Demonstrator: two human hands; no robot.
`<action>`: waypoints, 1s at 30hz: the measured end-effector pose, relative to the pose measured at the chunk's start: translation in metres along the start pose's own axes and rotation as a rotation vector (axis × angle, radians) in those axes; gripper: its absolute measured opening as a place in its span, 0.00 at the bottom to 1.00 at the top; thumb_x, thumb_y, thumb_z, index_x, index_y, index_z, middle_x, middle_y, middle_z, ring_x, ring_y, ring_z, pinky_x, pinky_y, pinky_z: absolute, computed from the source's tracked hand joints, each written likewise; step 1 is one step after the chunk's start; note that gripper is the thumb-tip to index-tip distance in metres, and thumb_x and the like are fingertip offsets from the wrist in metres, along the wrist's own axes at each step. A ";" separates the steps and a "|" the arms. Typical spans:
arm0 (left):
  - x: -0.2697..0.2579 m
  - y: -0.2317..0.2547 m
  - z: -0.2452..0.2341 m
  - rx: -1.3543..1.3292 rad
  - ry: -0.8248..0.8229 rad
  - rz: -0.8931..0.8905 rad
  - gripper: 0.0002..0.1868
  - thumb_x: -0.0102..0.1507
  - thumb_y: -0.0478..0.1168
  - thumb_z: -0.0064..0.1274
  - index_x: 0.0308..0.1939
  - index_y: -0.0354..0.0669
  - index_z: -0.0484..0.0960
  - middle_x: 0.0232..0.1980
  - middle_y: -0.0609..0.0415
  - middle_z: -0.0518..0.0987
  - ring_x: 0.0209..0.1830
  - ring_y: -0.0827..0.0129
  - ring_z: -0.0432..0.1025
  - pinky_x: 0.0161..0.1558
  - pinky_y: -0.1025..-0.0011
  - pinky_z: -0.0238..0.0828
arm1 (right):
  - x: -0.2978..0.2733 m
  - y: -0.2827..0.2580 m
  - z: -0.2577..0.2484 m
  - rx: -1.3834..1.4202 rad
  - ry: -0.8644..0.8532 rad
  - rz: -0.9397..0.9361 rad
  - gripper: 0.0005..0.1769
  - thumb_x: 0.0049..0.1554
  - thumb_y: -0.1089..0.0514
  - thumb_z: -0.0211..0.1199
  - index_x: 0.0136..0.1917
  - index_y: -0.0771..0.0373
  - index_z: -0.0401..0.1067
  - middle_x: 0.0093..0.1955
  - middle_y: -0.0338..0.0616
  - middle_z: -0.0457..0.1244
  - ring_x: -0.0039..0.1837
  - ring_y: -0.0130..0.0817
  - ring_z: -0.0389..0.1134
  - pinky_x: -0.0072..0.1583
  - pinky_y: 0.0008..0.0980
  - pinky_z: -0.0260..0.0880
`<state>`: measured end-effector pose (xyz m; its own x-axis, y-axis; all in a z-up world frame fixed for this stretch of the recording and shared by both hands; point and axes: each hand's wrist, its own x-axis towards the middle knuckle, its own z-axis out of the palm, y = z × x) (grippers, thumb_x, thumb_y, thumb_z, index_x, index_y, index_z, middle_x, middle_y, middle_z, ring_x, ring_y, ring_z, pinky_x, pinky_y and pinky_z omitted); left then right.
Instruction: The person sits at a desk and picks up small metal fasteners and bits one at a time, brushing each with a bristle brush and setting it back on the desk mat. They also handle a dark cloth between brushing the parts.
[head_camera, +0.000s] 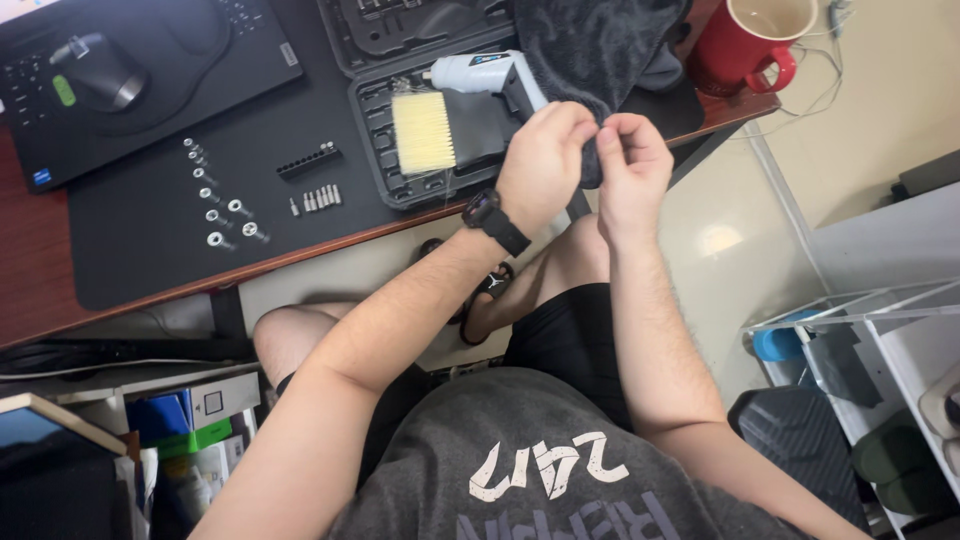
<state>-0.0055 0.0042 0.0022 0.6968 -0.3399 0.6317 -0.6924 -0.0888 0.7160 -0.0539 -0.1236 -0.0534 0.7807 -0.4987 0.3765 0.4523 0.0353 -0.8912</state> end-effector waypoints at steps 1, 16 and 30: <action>-0.001 0.001 -0.002 0.019 -0.010 -0.007 0.04 0.68 0.35 0.49 0.41 0.39 0.79 0.40 0.46 0.79 0.44 0.49 0.75 0.46 0.60 0.73 | -0.001 0.000 0.001 0.014 -0.010 0.004 0.01 0.67 0.67 0.61 0.53 0.65 0.72 0.48 0.32 0.66 0.50 0.19 0.64 0.54 0.20 0.65; -0.014 -0.007 0.010 -0.134 0.087 -0.120 0.09 0.65 0.31 0.55 0.48 0.39 0.85 0.45 0.49 0.82 0.43 0.63 0.80 0.47 0.71 0.78 | -0.010 0.008 0.012 0.092 0.086 0.062 0.04 0.69 0.65 0.56 0.54 0.66 0.72 0.48 0.35 0.66 0.50 0.19 0.64 0.53 0.20 0.66; -0.012 -0.003 0.011 -0.291 0.105 -0.181 0.06 0.64 0.32 0.57 0.45 0.38 0.85 0.43 0.50 0.82 0.38 0.68 0.78 0.39 0.74 0.76 | -0.007 0.004 0.005 -0.056 0.054 -0.033 0.02 0.69 0.67 0.58 0.54 0.67 0.71 0.49 0.35 0.65 0.50 0.19 0.63 0.54 0.20 0.65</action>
<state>-0.0136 -0.0014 -0.0106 0.8290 -0.2432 0.5036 -0.4847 0.1367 0.8639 -0.0548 -0.1157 -0.0584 0.7409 -0.5449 0.3926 0.4511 -0.0293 -0.8920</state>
